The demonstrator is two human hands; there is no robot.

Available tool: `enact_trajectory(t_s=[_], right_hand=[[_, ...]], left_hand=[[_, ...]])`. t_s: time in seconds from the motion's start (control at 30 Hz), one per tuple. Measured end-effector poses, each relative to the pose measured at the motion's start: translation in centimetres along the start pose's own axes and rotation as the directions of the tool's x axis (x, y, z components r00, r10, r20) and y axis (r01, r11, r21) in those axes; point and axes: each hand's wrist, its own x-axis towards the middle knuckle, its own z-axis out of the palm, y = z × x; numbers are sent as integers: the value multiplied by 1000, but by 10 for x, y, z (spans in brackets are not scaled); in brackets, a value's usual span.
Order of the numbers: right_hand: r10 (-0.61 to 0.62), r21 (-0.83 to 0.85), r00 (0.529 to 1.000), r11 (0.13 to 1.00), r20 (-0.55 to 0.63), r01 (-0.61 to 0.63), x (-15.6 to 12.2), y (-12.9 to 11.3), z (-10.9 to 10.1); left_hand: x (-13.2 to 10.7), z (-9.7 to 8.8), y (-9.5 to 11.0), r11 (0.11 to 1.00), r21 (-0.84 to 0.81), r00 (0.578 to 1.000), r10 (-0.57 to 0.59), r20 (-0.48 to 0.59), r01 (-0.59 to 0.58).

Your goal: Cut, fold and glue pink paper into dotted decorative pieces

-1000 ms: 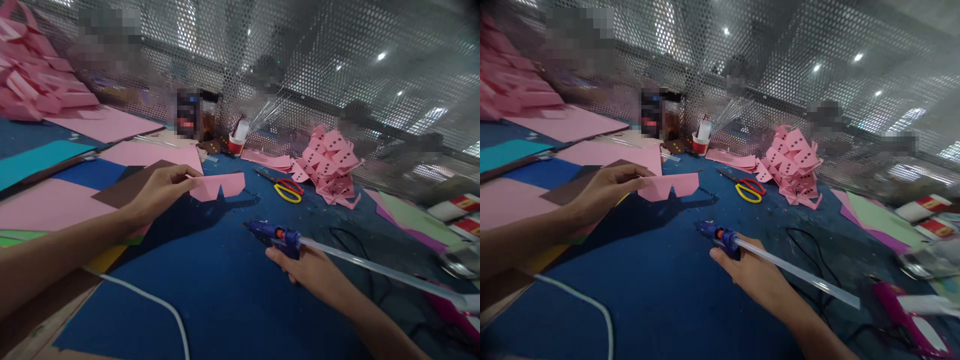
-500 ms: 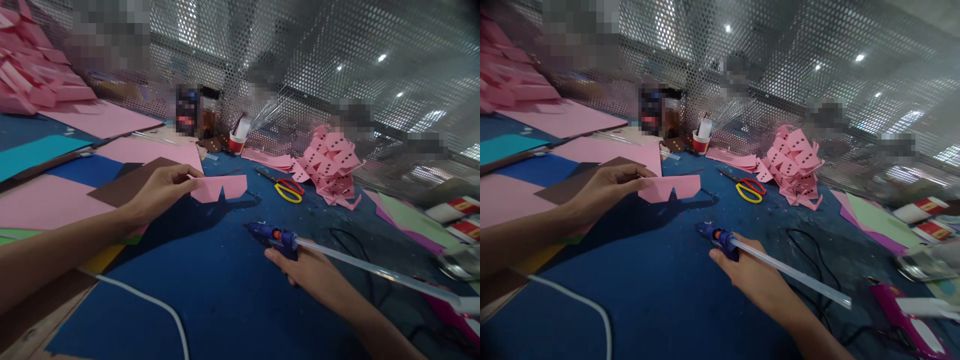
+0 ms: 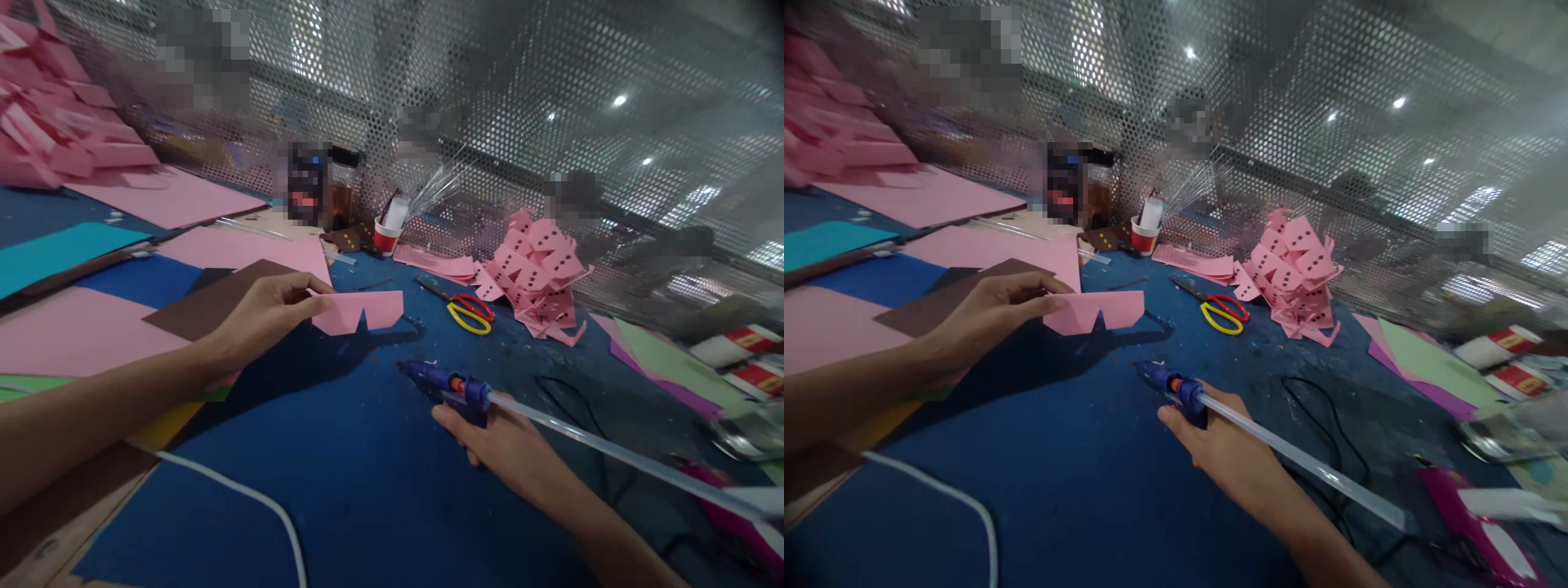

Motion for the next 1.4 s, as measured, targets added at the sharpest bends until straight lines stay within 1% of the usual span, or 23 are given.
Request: enact_trajectory(t_s=[0.13, 0.2, 0.27, 0.33, 0.5, 0.6, 0.77, 1.0, 1.13, 1.4], right_hand=[[43, 19, 998, 999, -41, -42, 0, 1, 3], [87, 30, 992, 996, -92, -84, -1, 1, 5], [95, 55, 986, 995, -137, -88, -2, 0, 6], [50, 81, 986, 996, -160, -37, -3, -2, 8], [-128, 111, 976, 983, -178, 149, -6, -6, 8], [-191, 120, 965, 969, -179, 214, -8, -13, 8], [-202, 14, 948, 977, -246, 212, -13, -29, 5], [-203, -26, 945, 979, -257, 203, -16, -37, 2], [-188, -2, 953, 981, -236, 193, -16, -37, 2], [-204, 22, 947, 976, -246, 216, -15, -38, 3]], left_hand=[[0, -1, 0, 1000, -4, 1000, 9, 16, -8], [1, -1, -1, 1000, 6, 1000, 21, 22, -21], [0, -1, -2, 999, 10, 999, 34, 36, -35], [0, -1, -3, 999, 2, 997, 54, 62, -54], [-4, 1, -2, 995, -30, 986, 94, 137, -90], [-8, 1, 1, 994, -49, 976, 104, 194, -96], [-10, 2, 5, 991, -80, 967, 125, 223, -110], [-12, 3, 6, 987, -125, 961, 128, 246, -99], [-12, 3, 5, 985, -134, 959, 137, 249, -106], [-13, 2, 5, 985, -114, 953, 158, 260, -133]])
